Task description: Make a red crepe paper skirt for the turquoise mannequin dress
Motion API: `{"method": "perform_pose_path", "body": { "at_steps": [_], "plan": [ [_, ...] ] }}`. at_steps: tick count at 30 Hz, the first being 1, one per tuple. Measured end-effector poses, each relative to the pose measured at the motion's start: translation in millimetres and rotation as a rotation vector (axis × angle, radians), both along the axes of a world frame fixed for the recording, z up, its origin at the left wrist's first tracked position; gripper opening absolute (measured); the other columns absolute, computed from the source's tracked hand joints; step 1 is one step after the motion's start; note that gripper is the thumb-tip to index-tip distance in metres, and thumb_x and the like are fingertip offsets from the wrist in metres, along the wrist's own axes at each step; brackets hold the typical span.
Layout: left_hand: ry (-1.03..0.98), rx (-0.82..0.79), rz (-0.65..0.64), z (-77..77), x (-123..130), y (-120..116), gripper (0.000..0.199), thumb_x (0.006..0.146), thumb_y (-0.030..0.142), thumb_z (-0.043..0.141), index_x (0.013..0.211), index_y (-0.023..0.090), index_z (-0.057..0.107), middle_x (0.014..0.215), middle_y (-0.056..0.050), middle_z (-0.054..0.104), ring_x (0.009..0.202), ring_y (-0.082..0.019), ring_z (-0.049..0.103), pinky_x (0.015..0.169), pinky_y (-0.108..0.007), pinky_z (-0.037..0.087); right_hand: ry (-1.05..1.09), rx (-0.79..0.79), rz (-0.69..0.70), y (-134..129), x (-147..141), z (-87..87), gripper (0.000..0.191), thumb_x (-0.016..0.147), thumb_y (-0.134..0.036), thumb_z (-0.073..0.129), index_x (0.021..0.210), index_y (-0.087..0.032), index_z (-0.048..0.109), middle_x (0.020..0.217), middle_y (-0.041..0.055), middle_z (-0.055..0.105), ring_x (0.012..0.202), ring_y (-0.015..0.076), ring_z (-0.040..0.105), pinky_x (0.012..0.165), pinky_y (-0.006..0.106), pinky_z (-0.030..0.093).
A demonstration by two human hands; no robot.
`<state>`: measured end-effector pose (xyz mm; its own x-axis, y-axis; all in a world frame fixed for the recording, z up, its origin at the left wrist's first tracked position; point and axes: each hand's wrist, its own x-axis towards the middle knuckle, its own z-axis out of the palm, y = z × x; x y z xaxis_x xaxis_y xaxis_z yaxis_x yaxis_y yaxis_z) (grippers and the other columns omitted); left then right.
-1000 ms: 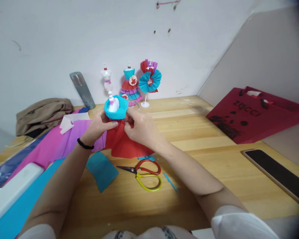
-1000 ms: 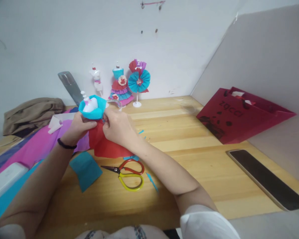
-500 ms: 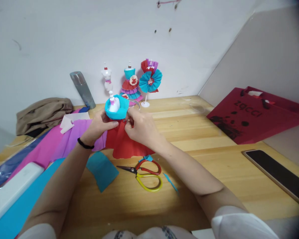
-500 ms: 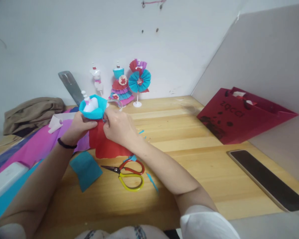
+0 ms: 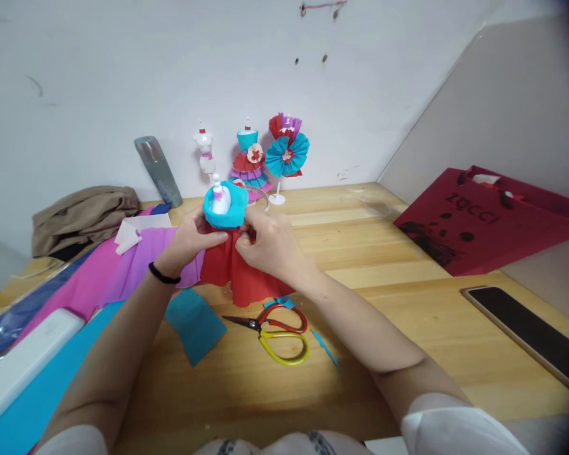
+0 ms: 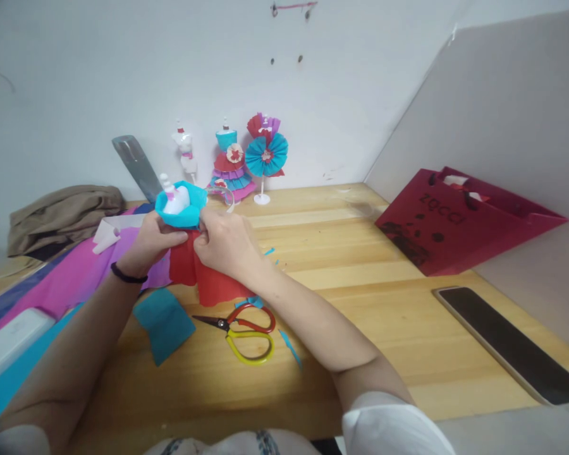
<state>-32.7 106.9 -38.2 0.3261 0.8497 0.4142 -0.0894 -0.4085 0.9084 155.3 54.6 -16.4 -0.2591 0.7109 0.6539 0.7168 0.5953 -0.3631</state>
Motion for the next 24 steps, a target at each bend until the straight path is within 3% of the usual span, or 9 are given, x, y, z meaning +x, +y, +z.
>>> {"method": "perform_pose_path", "body": {
  "at_steps": [16,24],
  "plan": [
    [-0.011,0.009,0.018,1.2,0.2,1.3,0.053,0.053,0.04,0.096,0.096,0.016,0.075,0.099,-0.009,0.079,0.096,-0.028,0.073,0.091,-0.04,0.058,-0.005,0.007,0.048,0.2,5.1,0.3,0.01,0.078,-0.013,0.048,0.079,-0.02,0.054,0.067,0.0021,0.058,0.063,0.0159,0.051,0.06,0.028,0.034],
    [-0.024,-0.006,-0.013,0.8,1.1,-0.4,0.054,0.055,0.039,0.096,0.099,0.017,0.074,0.104,-0.009,0.08,0.096,-0.027,0.075,0.091,-0.039,0.059,-0.015,-0.017,0.026,0.3,1.9,1.0,0.009,0.075,-0.013,0.049,0.077,-0.02,0.055,0.071,0.0045,0.065,0.063,0.0167,0.055,0.062,0.029,0.037]
  ]
}}
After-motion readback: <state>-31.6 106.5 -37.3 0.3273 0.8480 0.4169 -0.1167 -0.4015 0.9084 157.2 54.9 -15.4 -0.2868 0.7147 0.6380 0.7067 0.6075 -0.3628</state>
